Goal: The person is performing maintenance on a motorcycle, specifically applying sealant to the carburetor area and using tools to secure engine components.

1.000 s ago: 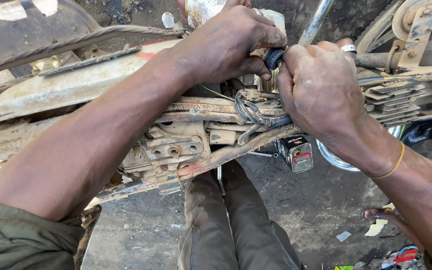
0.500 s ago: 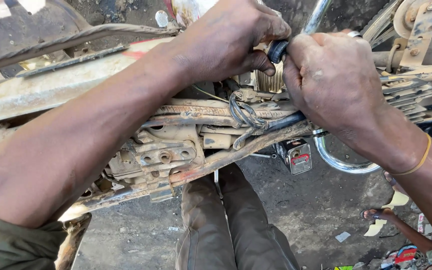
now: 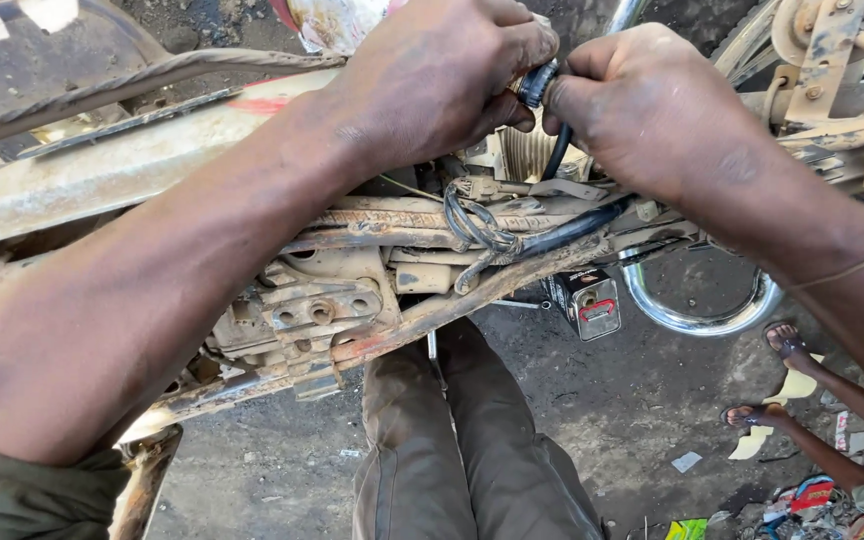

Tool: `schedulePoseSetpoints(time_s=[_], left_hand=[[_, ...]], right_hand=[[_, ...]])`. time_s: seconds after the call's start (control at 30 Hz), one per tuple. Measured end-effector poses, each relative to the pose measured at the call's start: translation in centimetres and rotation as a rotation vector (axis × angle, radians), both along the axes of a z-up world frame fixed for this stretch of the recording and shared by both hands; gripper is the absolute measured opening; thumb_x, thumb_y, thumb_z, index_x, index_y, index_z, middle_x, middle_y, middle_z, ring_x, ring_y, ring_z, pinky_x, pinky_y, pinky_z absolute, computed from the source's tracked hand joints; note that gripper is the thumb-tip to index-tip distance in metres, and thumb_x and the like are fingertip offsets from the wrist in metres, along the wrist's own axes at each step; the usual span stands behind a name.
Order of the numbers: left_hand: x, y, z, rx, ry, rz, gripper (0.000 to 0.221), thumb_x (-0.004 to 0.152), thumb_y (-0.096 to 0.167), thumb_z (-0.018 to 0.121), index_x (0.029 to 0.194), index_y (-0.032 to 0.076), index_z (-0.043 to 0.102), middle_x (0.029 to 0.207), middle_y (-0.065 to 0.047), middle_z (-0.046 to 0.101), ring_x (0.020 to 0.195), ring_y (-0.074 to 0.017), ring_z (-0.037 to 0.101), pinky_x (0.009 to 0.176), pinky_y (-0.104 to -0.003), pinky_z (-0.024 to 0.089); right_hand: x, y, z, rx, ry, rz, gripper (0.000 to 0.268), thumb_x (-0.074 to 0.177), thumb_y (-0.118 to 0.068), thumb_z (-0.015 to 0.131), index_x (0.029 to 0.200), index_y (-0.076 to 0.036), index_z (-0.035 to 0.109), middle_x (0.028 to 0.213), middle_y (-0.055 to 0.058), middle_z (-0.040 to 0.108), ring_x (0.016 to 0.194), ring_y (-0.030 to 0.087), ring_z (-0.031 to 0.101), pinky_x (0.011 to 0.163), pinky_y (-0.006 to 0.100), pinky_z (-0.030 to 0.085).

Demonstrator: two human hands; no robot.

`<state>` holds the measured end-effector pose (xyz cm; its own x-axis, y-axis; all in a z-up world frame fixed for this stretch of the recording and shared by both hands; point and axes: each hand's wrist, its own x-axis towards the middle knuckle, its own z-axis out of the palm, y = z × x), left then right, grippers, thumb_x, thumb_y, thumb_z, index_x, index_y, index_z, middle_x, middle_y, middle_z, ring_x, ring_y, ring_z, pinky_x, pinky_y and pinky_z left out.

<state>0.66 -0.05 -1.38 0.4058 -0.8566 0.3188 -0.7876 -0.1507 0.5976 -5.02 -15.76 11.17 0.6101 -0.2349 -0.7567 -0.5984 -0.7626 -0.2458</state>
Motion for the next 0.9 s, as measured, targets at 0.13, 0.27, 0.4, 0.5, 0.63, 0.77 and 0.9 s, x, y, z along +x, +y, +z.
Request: schedulePoseSetpoints(time_s=[0.13, 0.27, 0.4, 0.5, 0.63, 0.77, 0.9], left_hand=[[0.2, 0.4, 0.4, -0.071, -0.055, -0.039, 0.022, 0.074, 0.01, 0.069, 0.089, 0.005, 0.054, 0.084, -0.012, 0.062, 0.069, -0.0367, 0.061, 0.053, -0.05, 0.042], [0.4, 0.3, 0.4, -0.05, -0.138, 0.011, 0.018, 0.082, 0.012, 0.074, 0.091, 0.008, 0.059, 0.087, -0.008, 0.065, 0.07, -0.0335, 0.063, 0.051, -0.048, 0.046], [0.6, 0.4, 1.0, 0.012, -0.252, 0.015, 0.009, 0.092, 0.009, 0.069, 0.095, 0.008, 0.06, 0.088, -0.006, 0.06, 0.07, -0.0288, 0.061, 0.045, -0.045, 0.044], [0.6, 0.7, 1.6, 0.043, -0.237, 0.017, 0.006, 0.097, 0.014, 0.067, 0.096, 0.01, 0.062, 0.091, -0.004, 0.061, 0.07, -0.0296, 0.063, 0.041, -0.046, 0.045], [0.8, 0.3, 1.5, -0.033, -0.235, 0.012, 0.009, 0.095, 0.015, 0.075, 0.098, 0.009, 0.068, 0.097, -0.006, 0.072, 0.079, -0.03, 0.068, 0.049, -0.044, 0.051], [0.7, 0.4, 1.3, -0.03, -0.269, 0.021, 0.01, 0.092, 0.015, 0.072, 0.095, 0.011, 0.063, 0.089, -0.004, 0.065, 0.072, -0.0301, 0.064, 0.044, -0.045, 0.045], [0.6, 0.6, 1.5, -0.023, -0.2, 0.002, 0.014, 0.095, 0.018, 0.073, 0.096, 0.011, 0.061, 0.089, -0.004, 0.062, 0.068, -0.0307, 0.062, 0.038, -0.047, 0.039]], right_hand=[[-0.3, -1.9, -3.8, 0.396, -0.054, -0.291, 0.014, 0.085, -0.011, 0.057, 0.071, -0.012, 0.057, 0.053, -0.002, 0.043, 0.042, 0.008, 0.027, 0.039, 0.03, 0.012], [0.4, -3.0, -4.6, 0.614, 0.077, -0.564, 0.025, 0.093, -0.007, 0.058, 0.07, -0.004, 0.052, 0.049, 0.002, 0.035, 0.039, 0.009, 0.025, 0.037, 0.024, 0.017], [0.8, -3.9, -5.3, 0.713, 0.213, -0.675, 0.019, 0.093, -0.013, 0.058, 0.077, -0.002, 0.058, 0.046, -0.002, 0.033, 0.035, 0.004, 0.019, 0.039, 0.023, 0.019], [-0.2, -5.2, -6.5, 0.809, 0.155, -0.623, 0.023, 0.104, -0.012, 0.059, 0.087, 0.002, 0.062, 0.058, 0.008, 0.049, 0.039, 0.007, 0.026, 0.044, 0.025, 0.028], [-0.9, -4.8, -6.4, 0.665, 0.059, -0.546, 0.019, 0.105, -0.007, 0.061, 0.086, -0.002, 0.063, 0.07, 0.009, 0.06, 0.042, 0.007, 0.034, 0.037, 0.019, 0.028], [-1.4, -4.7, -5.2, 0.61, -0.001, -0.311, 0.015, 0.107, -0.005, 0.062, 0.093, -0.003, 0.066, 0.074, 0.006, 0.059, 0.061, 0.01, 0.05, 0.052, 0.021, 0.04], [-1.2, -2.6, -2.3, 0.259, -0.009, -0.062, 0.03, 0.109, -0.02, 0.063, 0.081, -0.013, 0.059, 0.064, -0.002, 0.043, 0.055, 0.011, 0.03, 0.049, 0.032, 0.021]])
